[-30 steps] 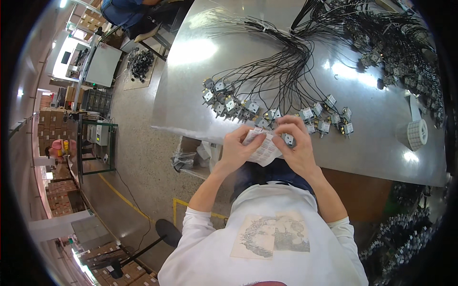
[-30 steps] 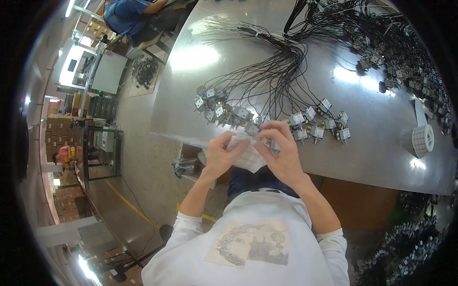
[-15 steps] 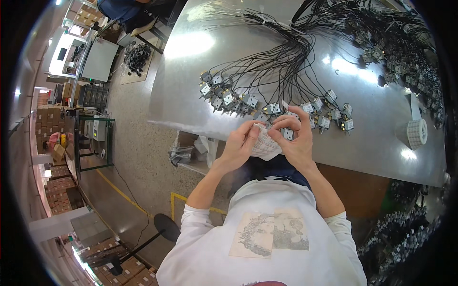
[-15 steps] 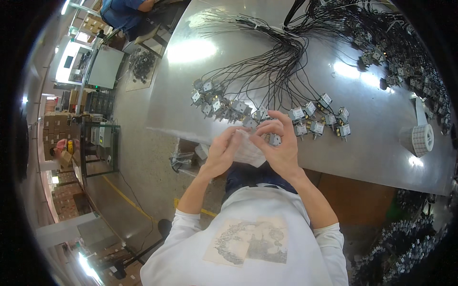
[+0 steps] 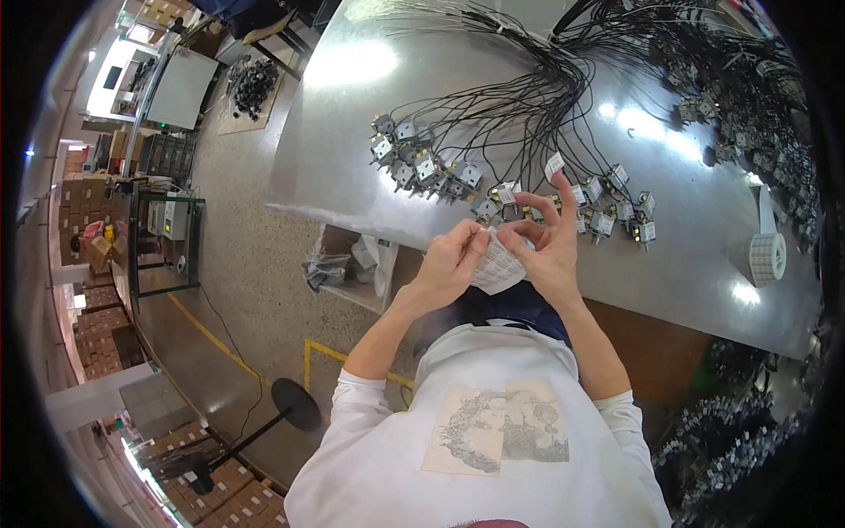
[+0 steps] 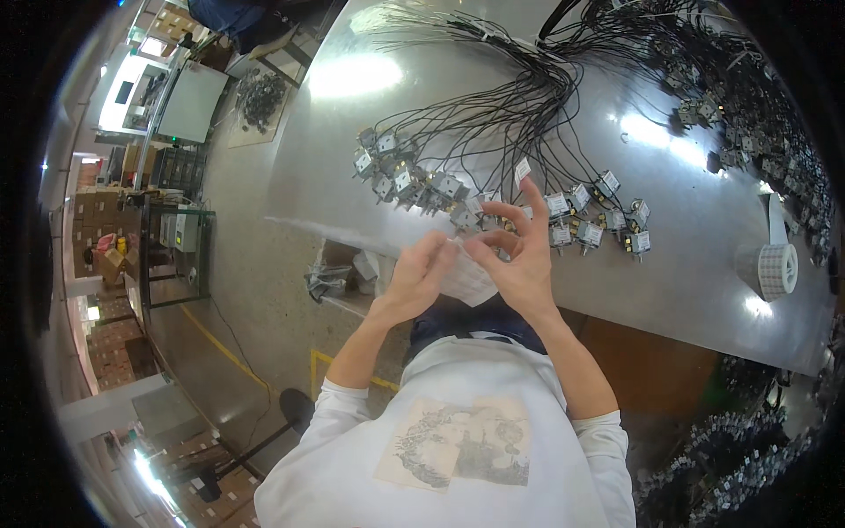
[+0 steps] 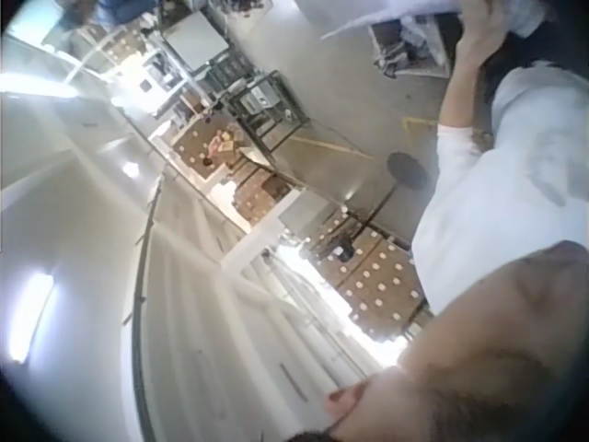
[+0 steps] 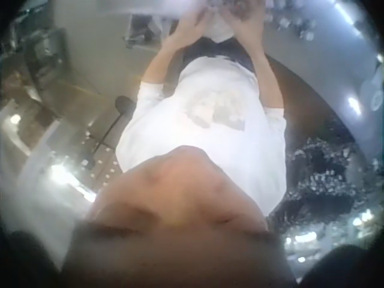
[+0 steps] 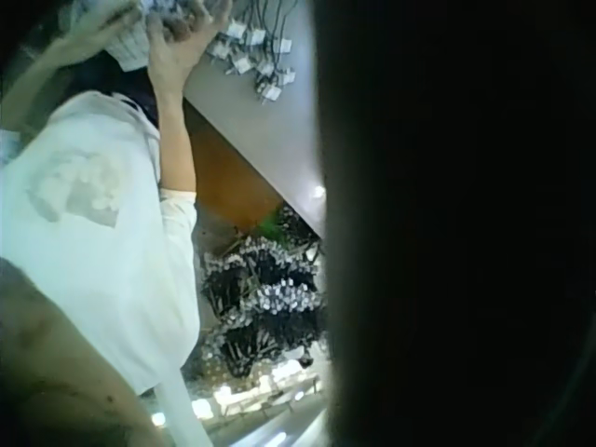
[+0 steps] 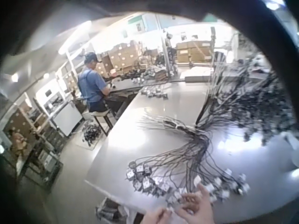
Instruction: Applying identification labels to electrical wire harness connectors at an assembly station.
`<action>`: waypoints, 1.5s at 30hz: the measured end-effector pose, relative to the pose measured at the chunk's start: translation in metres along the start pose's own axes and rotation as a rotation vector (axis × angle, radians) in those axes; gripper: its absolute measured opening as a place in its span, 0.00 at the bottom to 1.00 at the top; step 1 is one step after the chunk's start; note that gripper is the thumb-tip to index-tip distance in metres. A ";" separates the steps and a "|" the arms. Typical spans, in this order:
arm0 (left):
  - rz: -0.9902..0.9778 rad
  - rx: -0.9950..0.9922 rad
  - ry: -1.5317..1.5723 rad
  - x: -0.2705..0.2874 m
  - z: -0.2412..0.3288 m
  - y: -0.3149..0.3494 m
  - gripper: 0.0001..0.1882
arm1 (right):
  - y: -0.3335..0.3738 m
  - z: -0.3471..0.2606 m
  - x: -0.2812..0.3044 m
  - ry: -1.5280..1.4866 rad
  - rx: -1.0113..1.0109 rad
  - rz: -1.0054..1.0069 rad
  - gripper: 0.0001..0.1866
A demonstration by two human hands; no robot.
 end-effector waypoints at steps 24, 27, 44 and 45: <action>0.125 -0.514 -0.919 -0.054 -0.046 0.047 0.08 | 0.008 0.039 0.019 0.593 0.316 0.104 0.45; 0.189 -0.562 -0.915 -0.058 -0.045 0.045 0.08 | 0.008 0.039 0.016 0.689 0.390 0.081 0.43; 0.238 -0.578 -1.066 -0.072 -0.055 0.043 0.09 | 0.012 0.042 0.004 0.780 0.447 0.150 0.34; 0.247 -0.581 -1.056 -0.072 -0.055 0.043 0.09 | 0.012 0.043 0.005 0.723 0.417 0.168 0.34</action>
Point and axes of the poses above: each hand's wrist, its own y-axis away from the middle knuckle, its own x-axis out of the back of the hand, z = x × y, the point moved 4 cm from there along -y, towards the middle knuckle, and after that the axes turned 6 degrees about -y, right-handed, at the moved point
